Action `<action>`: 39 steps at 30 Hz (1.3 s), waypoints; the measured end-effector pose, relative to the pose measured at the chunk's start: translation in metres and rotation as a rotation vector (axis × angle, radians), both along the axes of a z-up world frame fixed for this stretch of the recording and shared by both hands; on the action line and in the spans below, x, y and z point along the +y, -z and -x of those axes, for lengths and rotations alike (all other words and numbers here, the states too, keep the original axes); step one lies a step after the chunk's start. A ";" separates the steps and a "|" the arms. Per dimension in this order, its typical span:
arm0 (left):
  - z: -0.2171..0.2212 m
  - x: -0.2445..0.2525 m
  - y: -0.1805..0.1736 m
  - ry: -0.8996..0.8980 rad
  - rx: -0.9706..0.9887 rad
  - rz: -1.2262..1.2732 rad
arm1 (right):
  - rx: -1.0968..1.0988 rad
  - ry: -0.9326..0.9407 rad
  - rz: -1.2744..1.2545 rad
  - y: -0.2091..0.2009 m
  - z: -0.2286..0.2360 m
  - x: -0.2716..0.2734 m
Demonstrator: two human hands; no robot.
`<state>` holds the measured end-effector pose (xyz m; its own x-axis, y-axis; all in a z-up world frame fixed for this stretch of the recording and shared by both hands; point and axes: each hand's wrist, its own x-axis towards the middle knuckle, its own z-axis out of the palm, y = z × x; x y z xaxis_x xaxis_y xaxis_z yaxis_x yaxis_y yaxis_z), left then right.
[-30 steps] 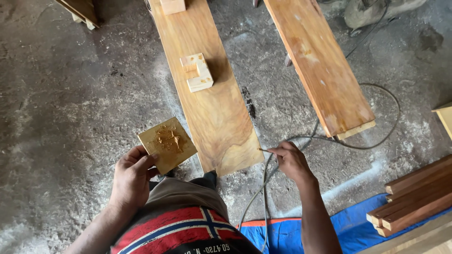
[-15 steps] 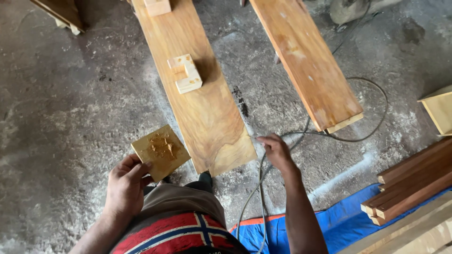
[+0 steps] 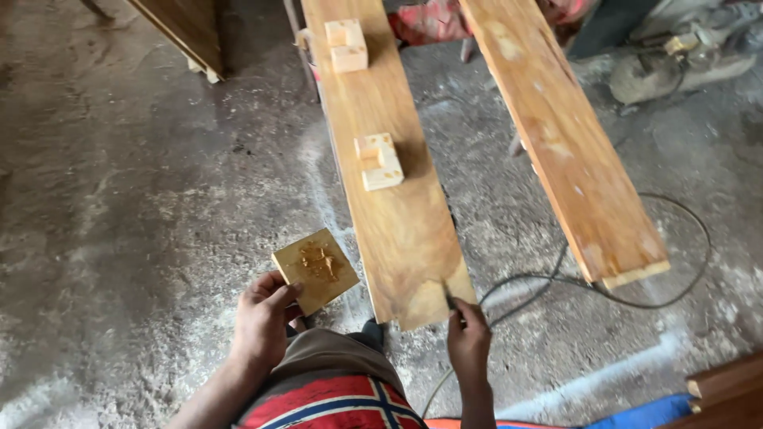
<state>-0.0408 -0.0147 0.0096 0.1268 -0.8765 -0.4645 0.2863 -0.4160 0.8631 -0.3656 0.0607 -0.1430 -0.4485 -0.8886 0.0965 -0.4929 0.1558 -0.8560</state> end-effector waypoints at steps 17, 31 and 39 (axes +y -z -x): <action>-0.218 -0.120 0.044 -0.316 0.196 0.123 | 0.297 0.047 -0.090 -0.037 -0.084 -0.151; -0.335 -0.241 0.015 -0.247 0.126 0.118 | 0.584 0.306 -0.171 -0.030 -0.134 -0.256; -0.321 -0.330 0.017 -0.167 0.092 0.049 | 0.412 0.224 -0.037 -0.059 -0.196 -0.339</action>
